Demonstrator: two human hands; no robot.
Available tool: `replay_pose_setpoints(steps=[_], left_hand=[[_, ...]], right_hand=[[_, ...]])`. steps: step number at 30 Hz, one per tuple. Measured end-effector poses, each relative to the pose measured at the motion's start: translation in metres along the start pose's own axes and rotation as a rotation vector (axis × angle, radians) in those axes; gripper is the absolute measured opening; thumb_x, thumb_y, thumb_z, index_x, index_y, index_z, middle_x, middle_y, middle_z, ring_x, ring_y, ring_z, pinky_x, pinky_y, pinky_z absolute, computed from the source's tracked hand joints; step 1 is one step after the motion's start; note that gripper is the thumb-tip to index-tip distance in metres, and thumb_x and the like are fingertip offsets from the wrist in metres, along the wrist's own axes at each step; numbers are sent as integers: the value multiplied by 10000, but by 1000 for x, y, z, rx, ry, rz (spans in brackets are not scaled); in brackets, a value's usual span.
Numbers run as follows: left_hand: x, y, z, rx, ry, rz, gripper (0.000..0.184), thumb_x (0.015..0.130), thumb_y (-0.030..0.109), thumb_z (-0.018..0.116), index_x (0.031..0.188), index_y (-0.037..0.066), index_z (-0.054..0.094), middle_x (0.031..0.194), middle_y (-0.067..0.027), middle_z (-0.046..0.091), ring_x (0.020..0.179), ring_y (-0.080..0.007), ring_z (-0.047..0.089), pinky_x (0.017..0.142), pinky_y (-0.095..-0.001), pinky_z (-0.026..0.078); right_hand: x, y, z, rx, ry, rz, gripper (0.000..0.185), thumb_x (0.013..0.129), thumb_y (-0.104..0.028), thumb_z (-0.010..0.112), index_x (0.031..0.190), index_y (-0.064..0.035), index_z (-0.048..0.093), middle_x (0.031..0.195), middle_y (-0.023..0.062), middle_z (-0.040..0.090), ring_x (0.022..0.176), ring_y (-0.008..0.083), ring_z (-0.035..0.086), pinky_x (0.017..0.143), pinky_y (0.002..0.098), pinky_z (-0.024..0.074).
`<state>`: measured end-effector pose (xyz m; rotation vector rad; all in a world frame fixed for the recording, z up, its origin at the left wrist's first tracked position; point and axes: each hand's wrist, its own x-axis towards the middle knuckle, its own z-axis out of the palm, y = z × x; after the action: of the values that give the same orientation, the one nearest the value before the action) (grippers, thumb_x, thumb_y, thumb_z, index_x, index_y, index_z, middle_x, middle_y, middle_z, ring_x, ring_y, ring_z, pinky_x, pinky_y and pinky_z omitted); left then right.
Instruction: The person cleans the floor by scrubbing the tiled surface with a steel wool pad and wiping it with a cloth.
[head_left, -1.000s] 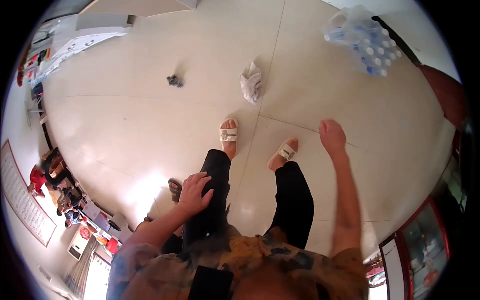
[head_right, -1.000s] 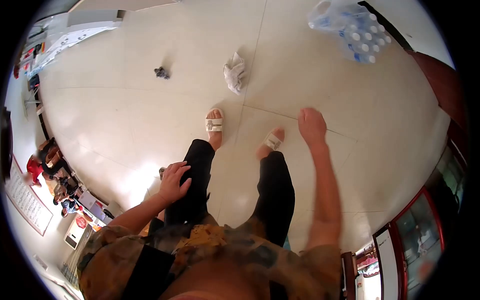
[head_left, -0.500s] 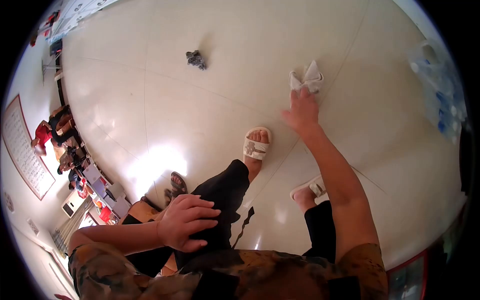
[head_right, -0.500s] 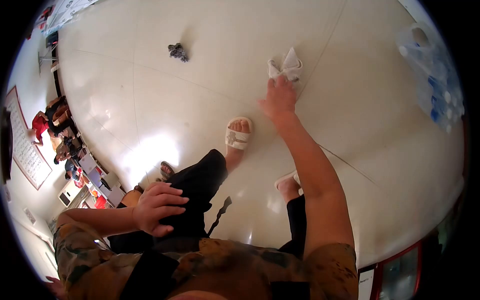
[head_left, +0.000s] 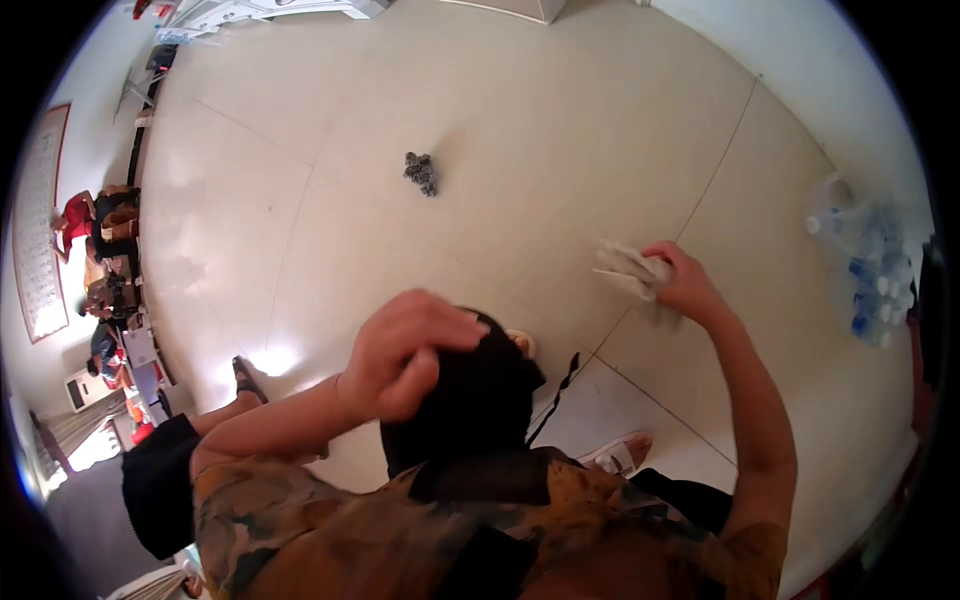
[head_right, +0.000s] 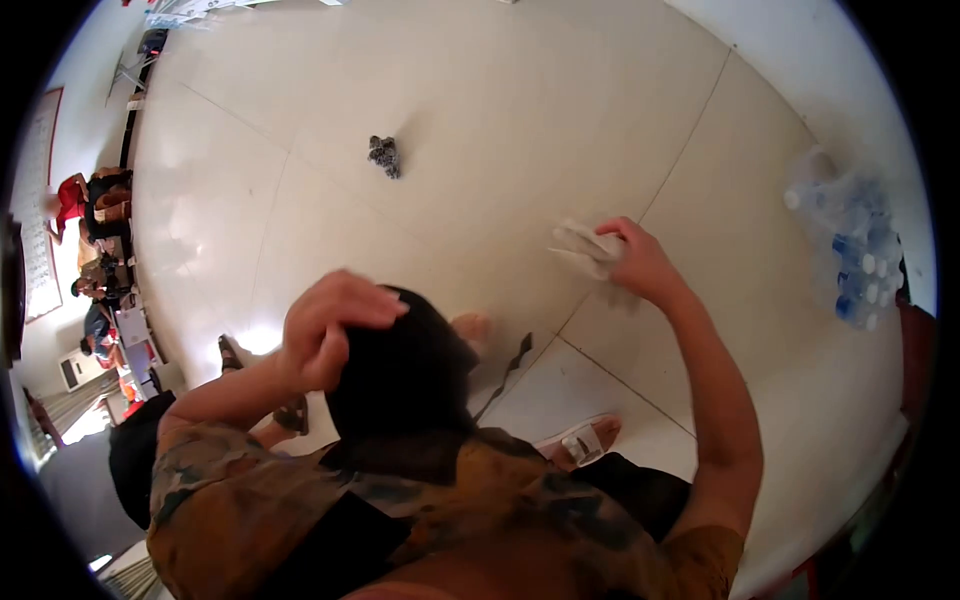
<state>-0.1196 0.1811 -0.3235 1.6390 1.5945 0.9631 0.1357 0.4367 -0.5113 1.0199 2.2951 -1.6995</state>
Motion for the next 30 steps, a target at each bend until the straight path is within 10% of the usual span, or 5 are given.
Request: replay_pose_setpoints(steps=[6,11,15,21,30], left_hand=[[-8,-93,29,-841,616,-586,335,977,271,379,945,24,602,873,-71,634,829,-157,610,753,-287,477],[-15,-211,38,-573,926,-912,276,922,263,524,968,-6,572,882,-98,624,793,-176,597,708,-282,486],[-13,-337,43,489,1108,-848,459,773,271,687,1110,18,503,985,-123,535,904,-232,546,794,-333,464],[7,-369,23,467,888,-878,517,750,153,690,1178,34,425,1048,-169,529,936,-266,542,827,-370,453],[-28,-336,12,-555,468,-650,469,821,65,645,1219,84,398,904,-59,574,775,-113,544,650,-255,447]], right_hand=[[-90,-34,-59,275,101,275,593,574,34,569,1162,-38,536,1033,49,589,996,160,550,887,291,428],[-132,-42,-43,688,187,260,647,578,53,513,1224,25,480,1107,56,579,1042,180,551,952,282,393],[-145,-38,-31,630,209,325,642,590,56,495,1231,40,466,1134,75,575,1067,190,548,955,295,396],[-162,-29,-30,599,333,315,644,595,54,492,1239,43,469,1125,78,582,1057,193,555,958,297,396],[-248,-27,-44,263,539,315,524,632,27,536,1155,-9,558,1030,37,608,976,140,538,895,261,409]])
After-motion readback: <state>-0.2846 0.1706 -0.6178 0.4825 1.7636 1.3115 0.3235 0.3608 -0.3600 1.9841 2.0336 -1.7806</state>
